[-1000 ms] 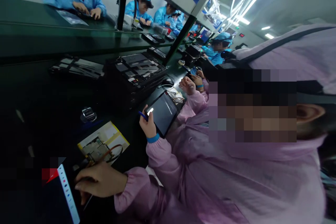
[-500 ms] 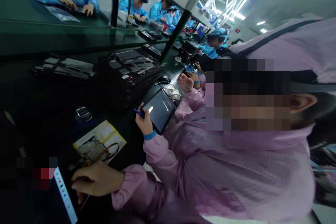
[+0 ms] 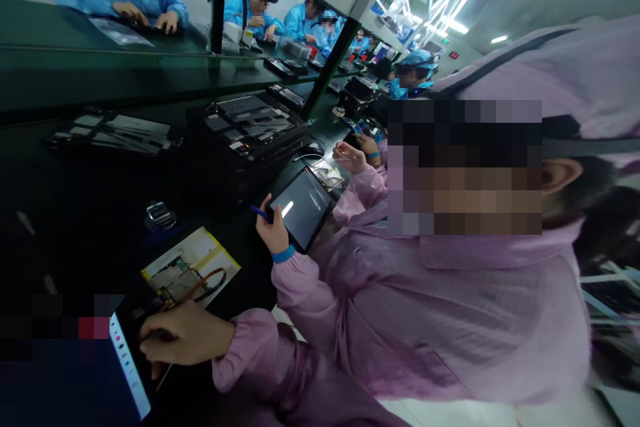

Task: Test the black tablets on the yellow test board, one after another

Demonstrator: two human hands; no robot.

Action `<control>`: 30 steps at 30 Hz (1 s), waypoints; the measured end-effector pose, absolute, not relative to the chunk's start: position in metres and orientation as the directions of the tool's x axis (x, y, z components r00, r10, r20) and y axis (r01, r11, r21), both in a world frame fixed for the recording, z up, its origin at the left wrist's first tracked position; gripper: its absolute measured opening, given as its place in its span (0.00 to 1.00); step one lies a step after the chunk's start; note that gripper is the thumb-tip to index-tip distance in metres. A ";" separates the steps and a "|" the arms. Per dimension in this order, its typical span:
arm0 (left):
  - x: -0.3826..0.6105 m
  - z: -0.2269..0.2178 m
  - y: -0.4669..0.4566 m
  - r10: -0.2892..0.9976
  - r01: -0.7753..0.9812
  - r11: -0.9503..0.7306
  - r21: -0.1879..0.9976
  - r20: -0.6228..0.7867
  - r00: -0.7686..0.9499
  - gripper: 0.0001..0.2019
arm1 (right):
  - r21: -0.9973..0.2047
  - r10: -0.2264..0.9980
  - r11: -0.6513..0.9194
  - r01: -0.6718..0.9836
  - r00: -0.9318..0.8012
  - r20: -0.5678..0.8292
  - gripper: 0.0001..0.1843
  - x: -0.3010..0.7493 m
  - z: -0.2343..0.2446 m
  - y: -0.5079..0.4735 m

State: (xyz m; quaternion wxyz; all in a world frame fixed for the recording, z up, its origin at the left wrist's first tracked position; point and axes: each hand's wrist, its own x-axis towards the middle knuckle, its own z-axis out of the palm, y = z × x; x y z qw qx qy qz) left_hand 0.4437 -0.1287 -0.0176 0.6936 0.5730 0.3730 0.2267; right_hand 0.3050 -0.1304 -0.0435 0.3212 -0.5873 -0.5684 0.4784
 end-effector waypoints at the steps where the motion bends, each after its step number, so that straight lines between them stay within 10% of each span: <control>1: 0.447 -0.020 -0.130 0.779 0.069 0.242 0.968 -0.236 0.581 0.19 | -0.921 0.974 -0.151 0.360 -0.103 -0.199 0.03 0.305 -0.043 -0.131; 30: 0.456 -0.028 -0.131 0.862 -0.156 0.282 0.947 -0.178 0.475 0.21 | -0.940 0.957 -0.240 0.243 -0.101 -0.271 0.06 0.304 -0.035 -0.130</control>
